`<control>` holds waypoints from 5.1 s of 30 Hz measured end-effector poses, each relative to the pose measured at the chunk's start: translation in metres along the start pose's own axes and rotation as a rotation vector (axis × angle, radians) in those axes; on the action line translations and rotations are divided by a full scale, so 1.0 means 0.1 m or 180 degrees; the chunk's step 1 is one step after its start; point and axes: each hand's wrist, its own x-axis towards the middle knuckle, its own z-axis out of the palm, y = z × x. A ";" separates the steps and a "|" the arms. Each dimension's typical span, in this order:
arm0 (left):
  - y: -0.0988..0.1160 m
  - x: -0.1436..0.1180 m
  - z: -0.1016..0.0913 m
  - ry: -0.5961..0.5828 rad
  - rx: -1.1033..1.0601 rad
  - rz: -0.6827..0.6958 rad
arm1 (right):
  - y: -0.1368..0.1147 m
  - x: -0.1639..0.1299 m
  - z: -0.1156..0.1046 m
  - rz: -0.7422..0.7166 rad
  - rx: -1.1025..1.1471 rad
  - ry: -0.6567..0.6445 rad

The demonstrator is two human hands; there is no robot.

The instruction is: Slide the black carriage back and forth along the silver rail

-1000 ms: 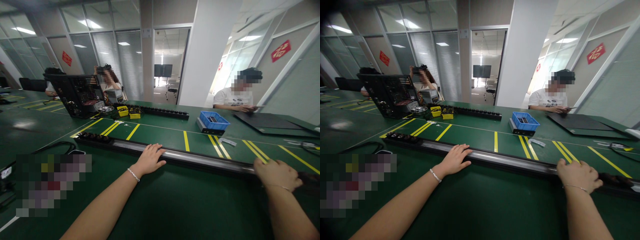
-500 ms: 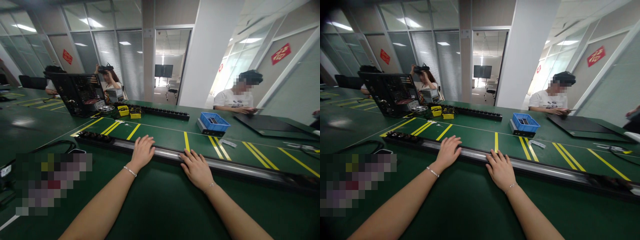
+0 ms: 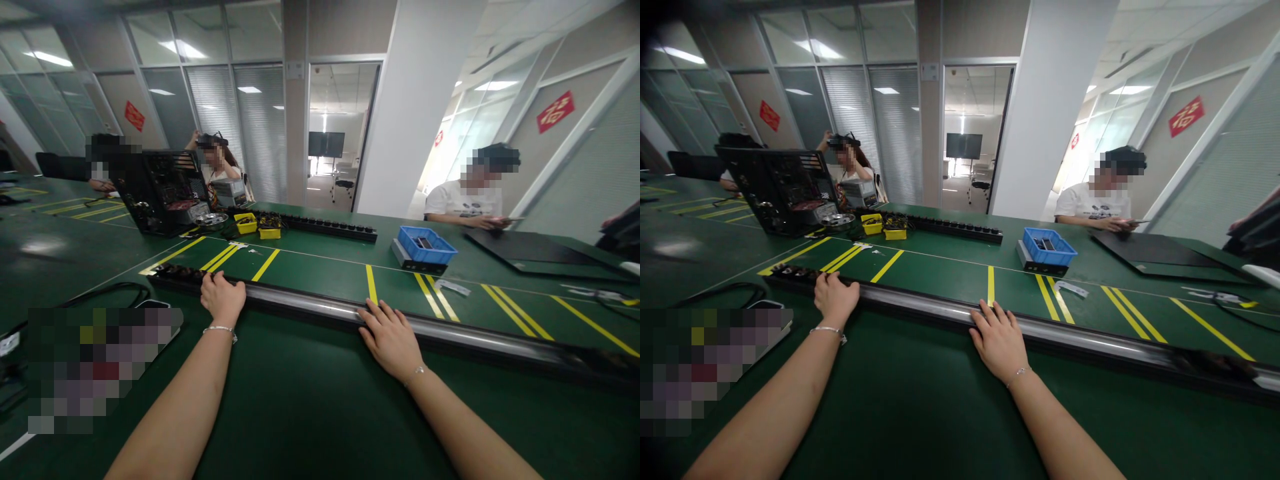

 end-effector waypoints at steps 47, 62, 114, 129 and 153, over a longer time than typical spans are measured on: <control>0.13 -0.10 -0.08 -0.0438 0.0398 0.0590 | -0.01 0.00 -0.02 0.0007 0.0065 0.0082; 0.05 -0.03 0.03 -0.0668 0.0047 0.0651 | -0.01 0.00 -0.02 0.0021 0.0054 0.0069; 0.12 -0.12 0.06 -0.1019 -0.0210 0.1971 | -0.01 0.00 0.00 0.0000 0.0026 0.0123; 0.14 -0.09 0.02 -0.1313 -0.0078 0.2199 | -0.01 0.01 0.00 -0.0002 0.0024 0.0125; 0.16 -0.12 -0.01 -0.1285 -0.0149 0.2455 | -0.01 0.01 0.00 0.0011 0.0062 0.0118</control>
